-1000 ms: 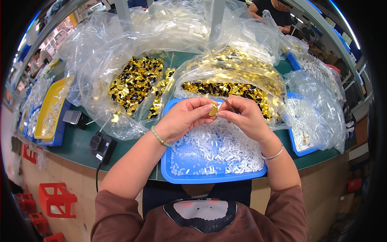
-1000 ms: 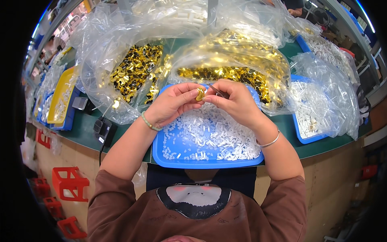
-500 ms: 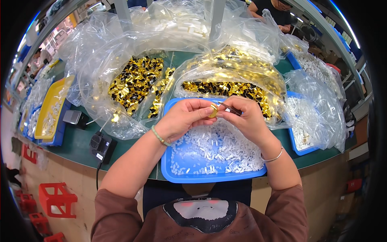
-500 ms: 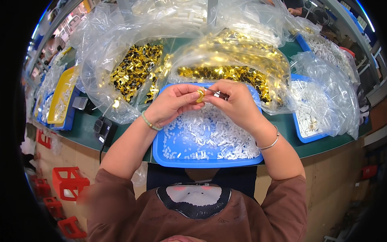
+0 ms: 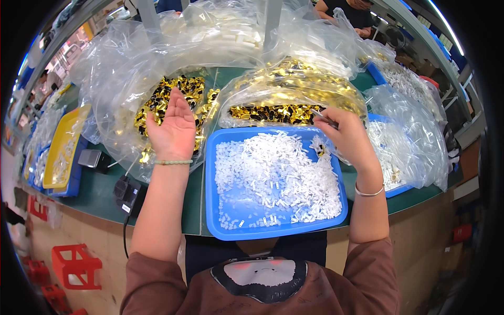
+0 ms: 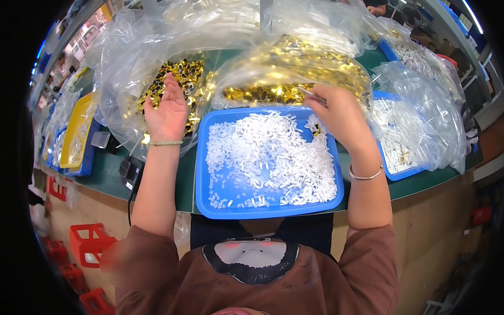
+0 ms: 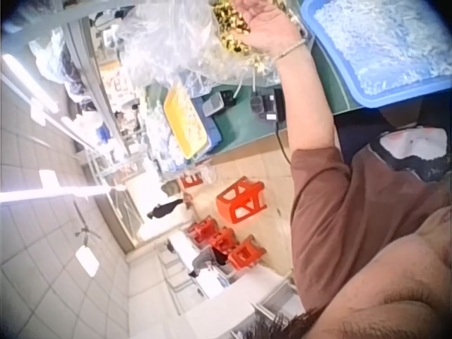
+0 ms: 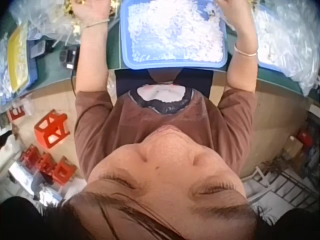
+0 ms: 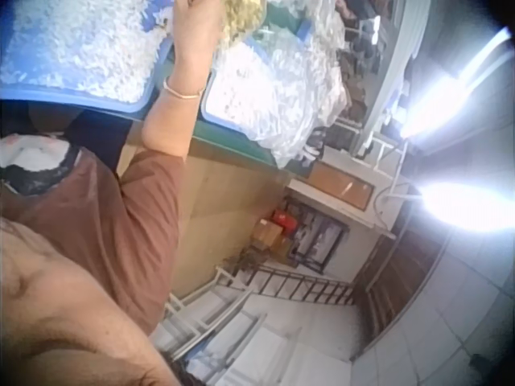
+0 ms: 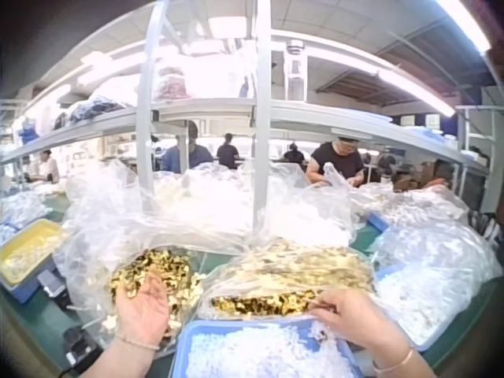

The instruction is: The person sits at a workbench and repeatedly picks up small white plastic pieces from a blue tray. They insert each piece into a small black and gold component, then place the assembled unit into a large plastic bag filled with similar items. The process is repetitive and involves fine motor manipulation of small parts.

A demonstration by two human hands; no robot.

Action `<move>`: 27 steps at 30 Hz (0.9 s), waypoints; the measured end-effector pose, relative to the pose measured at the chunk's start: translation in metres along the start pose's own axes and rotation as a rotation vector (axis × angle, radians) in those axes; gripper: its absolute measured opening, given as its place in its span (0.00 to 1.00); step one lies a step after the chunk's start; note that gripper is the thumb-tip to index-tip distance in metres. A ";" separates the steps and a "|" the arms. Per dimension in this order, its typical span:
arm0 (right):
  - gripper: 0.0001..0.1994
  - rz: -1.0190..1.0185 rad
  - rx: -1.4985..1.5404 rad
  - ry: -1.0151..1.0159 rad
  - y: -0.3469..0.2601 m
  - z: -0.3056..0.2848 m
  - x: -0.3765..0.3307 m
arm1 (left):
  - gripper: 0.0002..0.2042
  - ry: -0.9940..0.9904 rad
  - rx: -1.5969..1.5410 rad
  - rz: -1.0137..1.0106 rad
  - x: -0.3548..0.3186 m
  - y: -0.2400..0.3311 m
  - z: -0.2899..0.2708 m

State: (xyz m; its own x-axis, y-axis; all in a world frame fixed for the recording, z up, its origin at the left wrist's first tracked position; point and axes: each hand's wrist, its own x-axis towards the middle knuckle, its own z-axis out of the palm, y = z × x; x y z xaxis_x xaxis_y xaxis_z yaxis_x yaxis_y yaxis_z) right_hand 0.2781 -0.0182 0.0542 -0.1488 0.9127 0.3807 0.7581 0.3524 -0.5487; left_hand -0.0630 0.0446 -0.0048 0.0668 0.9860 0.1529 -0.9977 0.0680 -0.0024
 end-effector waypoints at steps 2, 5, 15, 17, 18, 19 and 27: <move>0.07 0.064 -0.172 -0.106 0.004 -0.011 0.000 | 0.28 0.085 0.143 0.034 -0.001 -0.007 0.005; 0.07 0.078 -0.168 -0.293 0.008 -0.016 -0.005 | 0.26 -0.149 0.428 -0.326 -0.005 -0.024 0.009; 0.06 -0.113 -0.475 -0.429 0.024 0.010 -0.011 | 0.21 -0.175 0.997 -0.391 -0.031 -0.066 0.011; 0.06 -0.072 -0.444 -0.436 0.023 0.012 -0.007 | 0.21 -0.158 1.019 -0.380 -0.033 -0.065 0.011; 0.07 -0.050 -0.424 -0.409 0.022 0.008 -0.007 | 0.21 -0.150 1.030 -0.374 -0.034 -0.064 0.012; 0.07 -0.025 -0.407 -0.382 0.019 0.000 -0.007 | 0.21 -0.155 1.041 -0.378 -0.034 -0.064 0.013; 0.10 -0.158 -0.381 -0.391 0.020 0.015 -0.011 | 0.20 -0.196 1.113 -0.409 -0.036 -0.071 0.016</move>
State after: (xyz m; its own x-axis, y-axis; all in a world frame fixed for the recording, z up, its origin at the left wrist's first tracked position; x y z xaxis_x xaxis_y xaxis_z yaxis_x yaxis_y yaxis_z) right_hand 0.2855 -0.0178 0.0275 -0.4477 0.8894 0.0925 0.8725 0.4572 -0.1723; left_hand 0.0048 0.0017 0.0061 0.4741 0.8757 0.0913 -0.3736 0.1062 0.9215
